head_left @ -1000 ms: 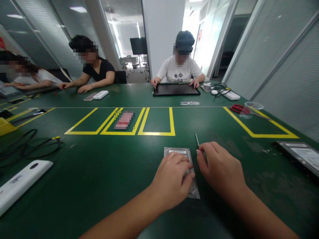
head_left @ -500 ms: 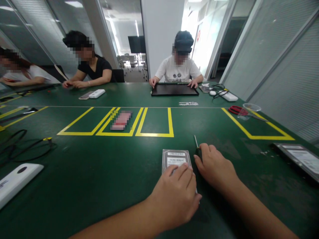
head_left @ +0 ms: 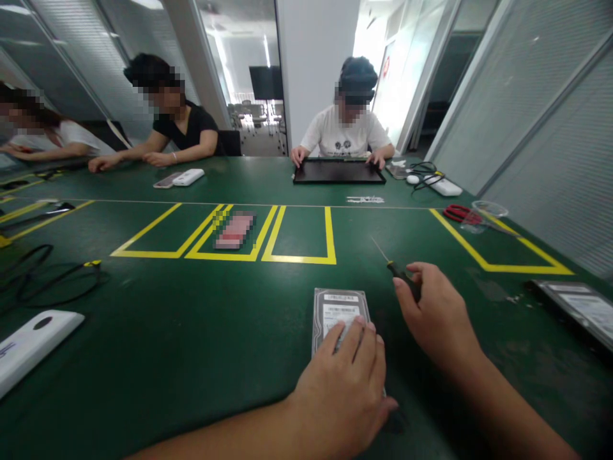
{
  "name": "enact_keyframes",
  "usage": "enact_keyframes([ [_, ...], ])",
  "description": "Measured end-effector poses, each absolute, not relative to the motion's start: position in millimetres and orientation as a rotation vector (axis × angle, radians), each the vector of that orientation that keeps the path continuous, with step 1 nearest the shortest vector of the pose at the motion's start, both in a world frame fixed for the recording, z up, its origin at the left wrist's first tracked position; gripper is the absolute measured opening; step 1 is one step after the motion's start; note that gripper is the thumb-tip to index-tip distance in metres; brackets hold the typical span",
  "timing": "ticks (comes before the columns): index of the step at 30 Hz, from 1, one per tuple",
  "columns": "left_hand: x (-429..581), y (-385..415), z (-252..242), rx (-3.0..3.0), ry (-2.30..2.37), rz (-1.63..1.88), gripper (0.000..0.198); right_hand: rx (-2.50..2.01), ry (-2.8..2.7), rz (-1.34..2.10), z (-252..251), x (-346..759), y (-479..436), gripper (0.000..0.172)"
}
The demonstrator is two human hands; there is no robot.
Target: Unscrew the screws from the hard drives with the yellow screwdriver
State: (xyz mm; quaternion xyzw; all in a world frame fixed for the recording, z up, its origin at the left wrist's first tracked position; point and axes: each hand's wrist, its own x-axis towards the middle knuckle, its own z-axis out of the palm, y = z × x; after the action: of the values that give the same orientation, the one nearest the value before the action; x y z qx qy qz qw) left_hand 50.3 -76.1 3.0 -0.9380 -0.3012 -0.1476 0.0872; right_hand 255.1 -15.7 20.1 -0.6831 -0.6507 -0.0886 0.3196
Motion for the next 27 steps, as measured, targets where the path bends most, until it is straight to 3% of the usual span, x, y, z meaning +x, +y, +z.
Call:
enact_keyframes([
  [3, 51, -77, 4, -2.794, -0.908, -0.434, 0.066, -1.647, -1.517, -0.091, 27, 260, -14, 0.036],
  [10, 51, -77, 4, -2.793, -0.900, -0.447, 0.065, -1.262, -1.027, 0.589, 52, 252, -20, 0.047],
  [15, 50, -76, 5, -2.793, -0.904, -0.452, 0.065, -0.971, -0.835, 0.836, 62, 248, -12, 0.033],
  [20, 50, -75, 4, -2.783, -0.900, -0.470, 0.065, -0.961, -0.942, 0.714, 79, 235, -4, 0.029],
  [27, 51, -75, 3, -2.781, -0.904, -0.471, 0.064, -1.184, -1.287, 0.035, 84, 216, 4, 0.033],
])
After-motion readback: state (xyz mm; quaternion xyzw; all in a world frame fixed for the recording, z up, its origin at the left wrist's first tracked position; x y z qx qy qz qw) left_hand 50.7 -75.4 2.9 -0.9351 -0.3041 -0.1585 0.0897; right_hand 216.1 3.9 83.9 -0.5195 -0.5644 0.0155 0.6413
